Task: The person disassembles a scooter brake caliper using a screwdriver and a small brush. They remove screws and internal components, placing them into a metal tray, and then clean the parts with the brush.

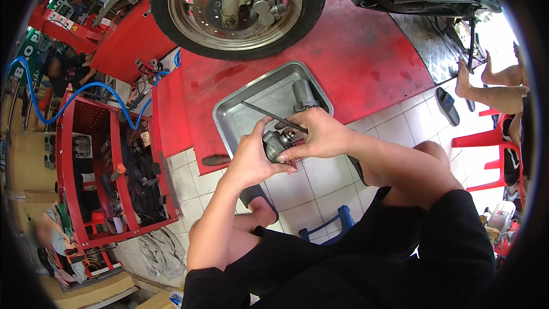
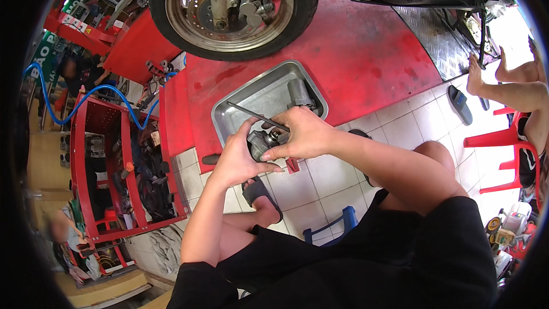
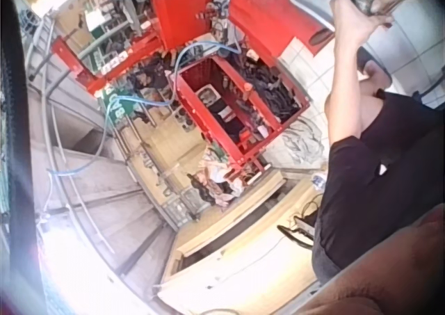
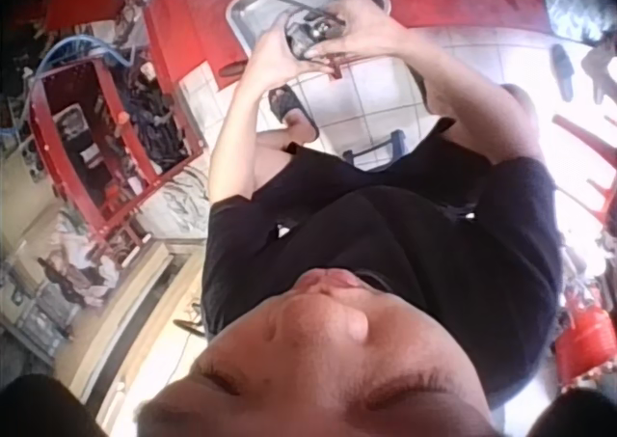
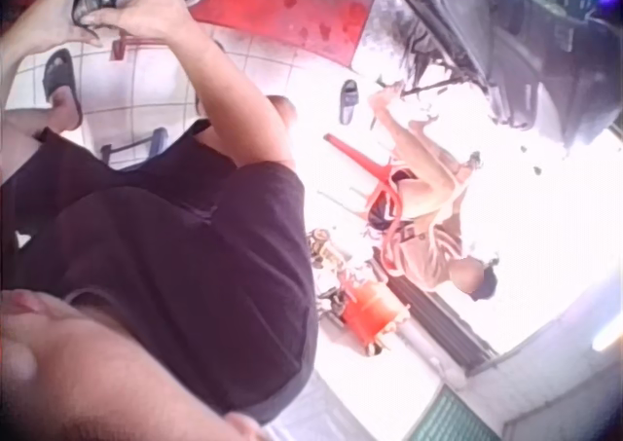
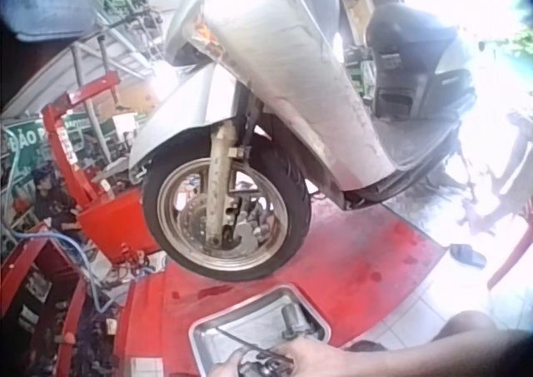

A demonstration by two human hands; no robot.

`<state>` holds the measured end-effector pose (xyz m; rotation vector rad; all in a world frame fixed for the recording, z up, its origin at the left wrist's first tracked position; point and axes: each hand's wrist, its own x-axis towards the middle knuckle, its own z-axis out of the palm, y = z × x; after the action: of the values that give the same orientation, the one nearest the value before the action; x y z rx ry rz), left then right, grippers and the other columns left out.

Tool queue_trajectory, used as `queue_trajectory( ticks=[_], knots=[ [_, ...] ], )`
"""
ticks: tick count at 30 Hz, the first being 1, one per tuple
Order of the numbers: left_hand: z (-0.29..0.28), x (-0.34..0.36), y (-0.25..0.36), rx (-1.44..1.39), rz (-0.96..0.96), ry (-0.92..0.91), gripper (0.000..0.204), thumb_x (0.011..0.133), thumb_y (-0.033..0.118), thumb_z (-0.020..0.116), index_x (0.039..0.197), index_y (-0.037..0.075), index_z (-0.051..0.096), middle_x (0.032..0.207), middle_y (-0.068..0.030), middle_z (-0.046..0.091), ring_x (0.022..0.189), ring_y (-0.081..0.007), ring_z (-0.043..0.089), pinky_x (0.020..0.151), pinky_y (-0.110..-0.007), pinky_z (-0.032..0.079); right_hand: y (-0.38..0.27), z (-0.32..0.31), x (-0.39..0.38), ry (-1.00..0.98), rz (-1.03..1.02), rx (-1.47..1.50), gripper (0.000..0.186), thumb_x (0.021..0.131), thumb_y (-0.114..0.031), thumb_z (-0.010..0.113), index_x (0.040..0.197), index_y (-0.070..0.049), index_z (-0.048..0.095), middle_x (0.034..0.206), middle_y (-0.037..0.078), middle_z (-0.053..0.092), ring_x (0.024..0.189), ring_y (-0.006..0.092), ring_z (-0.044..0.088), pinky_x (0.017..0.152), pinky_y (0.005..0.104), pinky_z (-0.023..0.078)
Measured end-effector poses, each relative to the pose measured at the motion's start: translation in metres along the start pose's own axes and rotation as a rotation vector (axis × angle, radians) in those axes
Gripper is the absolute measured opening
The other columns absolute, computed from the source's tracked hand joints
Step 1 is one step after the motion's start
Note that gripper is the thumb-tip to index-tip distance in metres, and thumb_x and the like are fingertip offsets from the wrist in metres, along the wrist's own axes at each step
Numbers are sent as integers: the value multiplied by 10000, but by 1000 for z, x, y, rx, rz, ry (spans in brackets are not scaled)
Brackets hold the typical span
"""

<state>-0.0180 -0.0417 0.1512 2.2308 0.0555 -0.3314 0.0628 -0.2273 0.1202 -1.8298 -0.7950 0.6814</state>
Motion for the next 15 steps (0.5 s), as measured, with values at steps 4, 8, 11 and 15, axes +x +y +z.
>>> queue_trajectory(
  ticks=[4,8,11,15],
  knots=[
    [-6,-4,1,-9,12,72,1006,499,203,952,1329,9,418,1054,-207,668,994,-324,662,887,-400,507,-17,-11,0,102,-30,79,597,642,-278,877,1066,76,651,895,158,703,832,204,679,756,331,520],
    [-33,-22,-34,185,-113,236,952,497,170,946,1294,40,442,993,-188,675,943,-325,667,848,-408,517,-36,-88,-2,393,-161,286,508,743,-60,817,1171,88,586,1008,117,699,874,131,668,746,263,542],
    [-55,-32,-53,180,-96,412,906,529,164,939,1278,-2,457,901,-222,682,863,-329,693,755,-409,558,-21,-117,-8,452,-138,307,535,745,-42,811,1197,88,557,1023,129,698,871,142,669,764,276,546],
    [-68,-36,-50,-250,-203,511,808,580,103,923,1249,-31,490,883,-133,679,794,-187,671,701,-333,563,2,-86,-3,362,-24,382,518,763,-79,813,1186,84,562,945,97,678,748,104,633,647,241,512]
  ],
)
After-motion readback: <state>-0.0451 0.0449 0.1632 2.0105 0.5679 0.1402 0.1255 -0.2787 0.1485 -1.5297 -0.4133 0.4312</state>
